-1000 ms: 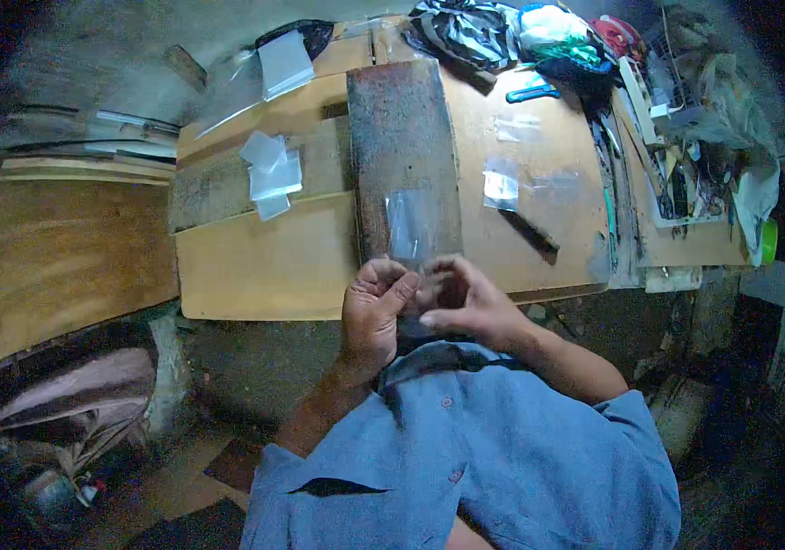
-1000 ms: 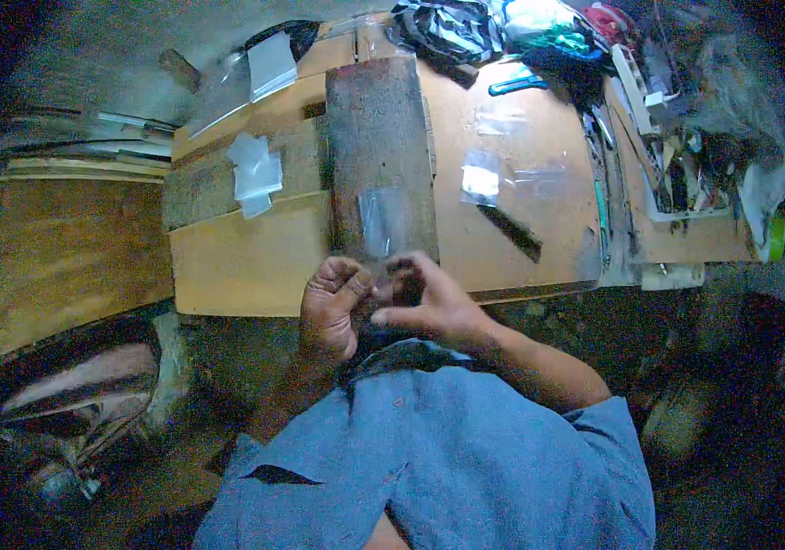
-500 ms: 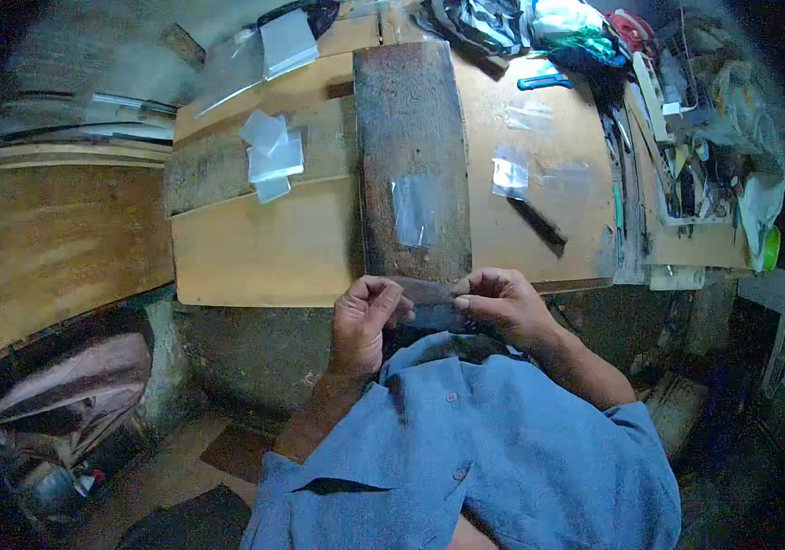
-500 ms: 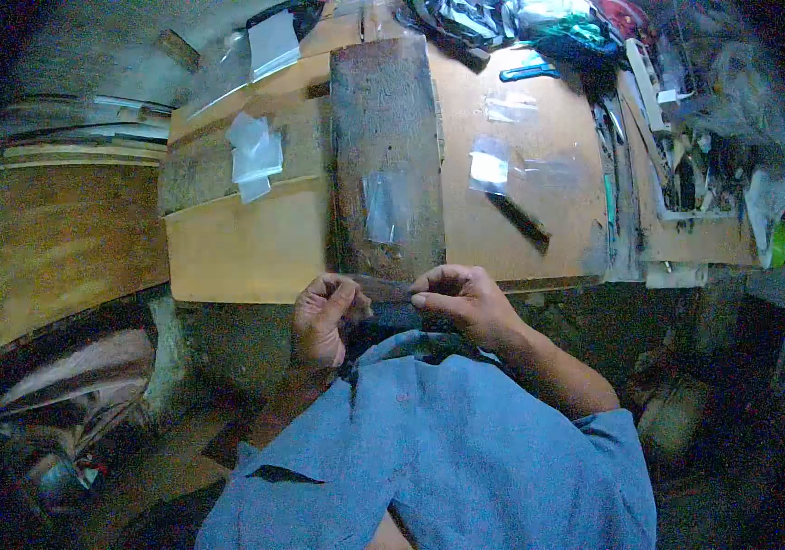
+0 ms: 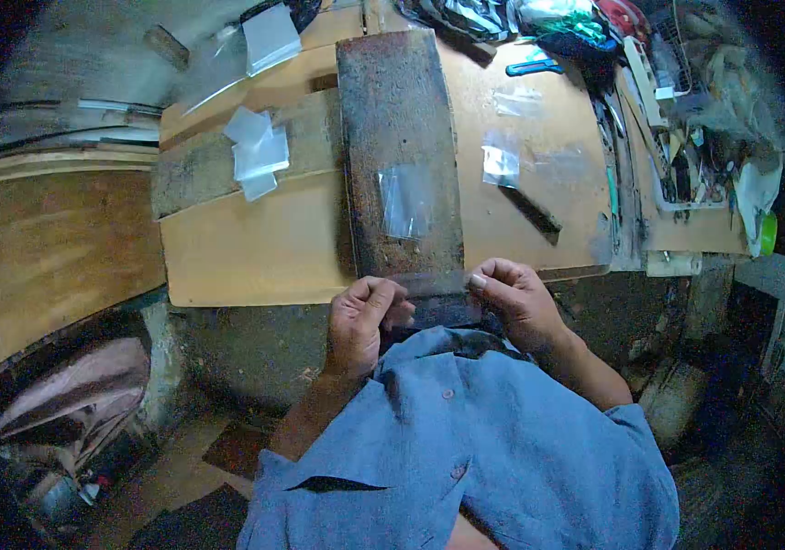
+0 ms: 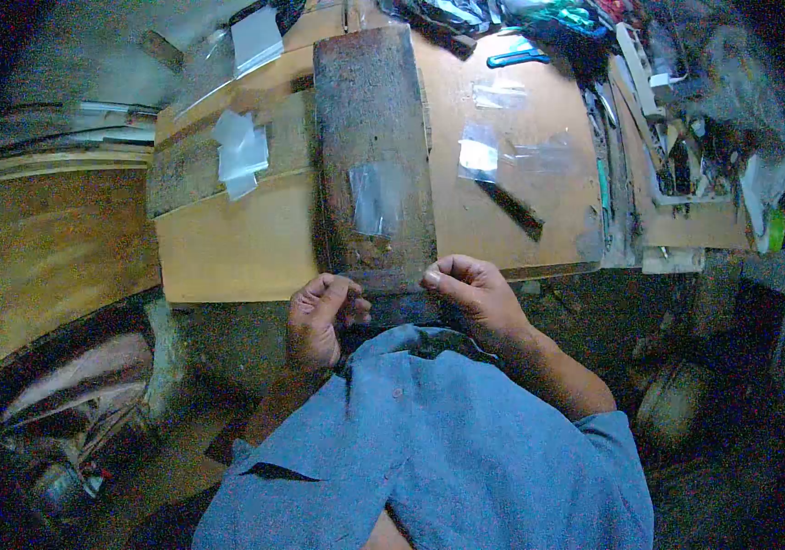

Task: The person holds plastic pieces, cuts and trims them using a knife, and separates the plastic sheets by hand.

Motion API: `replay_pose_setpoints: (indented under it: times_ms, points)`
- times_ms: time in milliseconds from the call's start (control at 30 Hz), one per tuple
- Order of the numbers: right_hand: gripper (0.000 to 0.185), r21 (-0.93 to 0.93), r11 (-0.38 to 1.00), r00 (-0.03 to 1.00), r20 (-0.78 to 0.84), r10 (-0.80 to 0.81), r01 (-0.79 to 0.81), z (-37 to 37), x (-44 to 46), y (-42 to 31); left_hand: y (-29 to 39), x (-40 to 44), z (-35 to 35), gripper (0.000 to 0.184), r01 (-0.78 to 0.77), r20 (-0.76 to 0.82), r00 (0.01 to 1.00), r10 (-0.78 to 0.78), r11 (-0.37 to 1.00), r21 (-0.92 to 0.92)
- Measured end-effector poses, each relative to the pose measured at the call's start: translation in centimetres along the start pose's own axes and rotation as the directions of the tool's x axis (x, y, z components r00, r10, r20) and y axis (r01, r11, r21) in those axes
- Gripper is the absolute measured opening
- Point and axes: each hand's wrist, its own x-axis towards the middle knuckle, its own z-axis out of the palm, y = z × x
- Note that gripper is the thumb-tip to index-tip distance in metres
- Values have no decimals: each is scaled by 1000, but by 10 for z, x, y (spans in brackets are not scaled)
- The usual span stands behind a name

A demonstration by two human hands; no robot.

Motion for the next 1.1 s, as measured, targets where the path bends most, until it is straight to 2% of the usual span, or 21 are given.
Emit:
replay_pose_setpoints:
  times_ms: [67, 133, 200, 267, 333, 367, 400, 433, 500, 567, 633, 667, 733, 767, 833, 900, 967, 1100]
  points:
    - [14, -40, 998, 998, 14, -54, 54, -2, 0, 3, 1, -2, 3, 9, -19, 2, 1000, 19, 999, 27]
    - [15, -80, 991, 994, 32, -106, 108, -2, -1, 4, 1, -4, 5, 4, -186, 40, 982, 183, 973, 134]
    - [16, -109, 961, 965, 85, -247, 255, 0, -3, 5, 6, -10, 7, 7, -235, 39, 972, 231, 960, 150]
    - [19, -97, 962, 967, 50, -251, 255, 4, -4, 3, 6, -11, 6, 11, -282, 41, 959, 280, 945, 166]
    - [23, -87, 963, 967, 16, -255, 256, 11, -5, 0, 3, -8, -2, 15, -476, 253, 866, 431, 867, 150]
    - [28, 134, 978, 986, 20, -163, 159, 14, -4, -2, 4, -9, -3, 15, -479, 253, 864, 435, 865, 149]
    - [32, 348, 936, 996, 44, -71, 52, 17, -4, -4, 4, -10, -4, 17, -501, 284, 848, 448, 853, 149]
    - [32, 347, 936, 996, 45, -73, 53, 17, -7, -7, 4, -10, -4, 19, -522, 315, 830, 460, 840, 148]
    - [37, 310, 950, 992, 129, 8, -48, 16, -14, -10, 8, -13, -1, 21, -520, 324, 830, 454, 839, 157]
    - [36, 306, 950, 995, 95, 39, -67, 16, -11, -6, 8, -13, -3, 23, -516, 332, 832, 445, 840, 167]
    - [39, 42, 998, 998, 58, -40, 38, 14, -8, -2, 5, -11, -6, 26, -527, 349, 828, 439, 821, 217]
    - [45, 59, 997, 998, 38, -50, 48, 15, -7, -1, 4, -11, -3, 26, -527, 349, 828, 439, 822, 217]
    - [44, -10, 995, 995, -11, -98, 98, 16, -6, 1, 9, -15, 13, 26, -270, 35, 963, 268, 961, 58]
    - [43, -82, 986, 987, -55, -149, 144, 16, -5, 2, 8, -12, 9, 26, -268, 35, 963, 267, 962, 58]
    - [43, -77, 983, 982, -73, -173, 167, 15, -2, 4, 10, -6, -2, 34, -81, 98, 991, 90, 993, -90]
    - [43, -73, 979, 976, -91, -196, 190, 15, 0, 5, 11, -10, -4, 34, -19, 117, 993, 29, 996, -85]
    - [43, -53, 981, 975, -112, -190, 185, 17, 2, 5, 6, -8, -8, 28, 39, 172, 984, -55, 995, 97]
    - [45, -92, 986, 979, -137, -148, 137, 20, 1, 2, -6, -2, -9, 26, 18, 111, 993, -38, 984, 176]
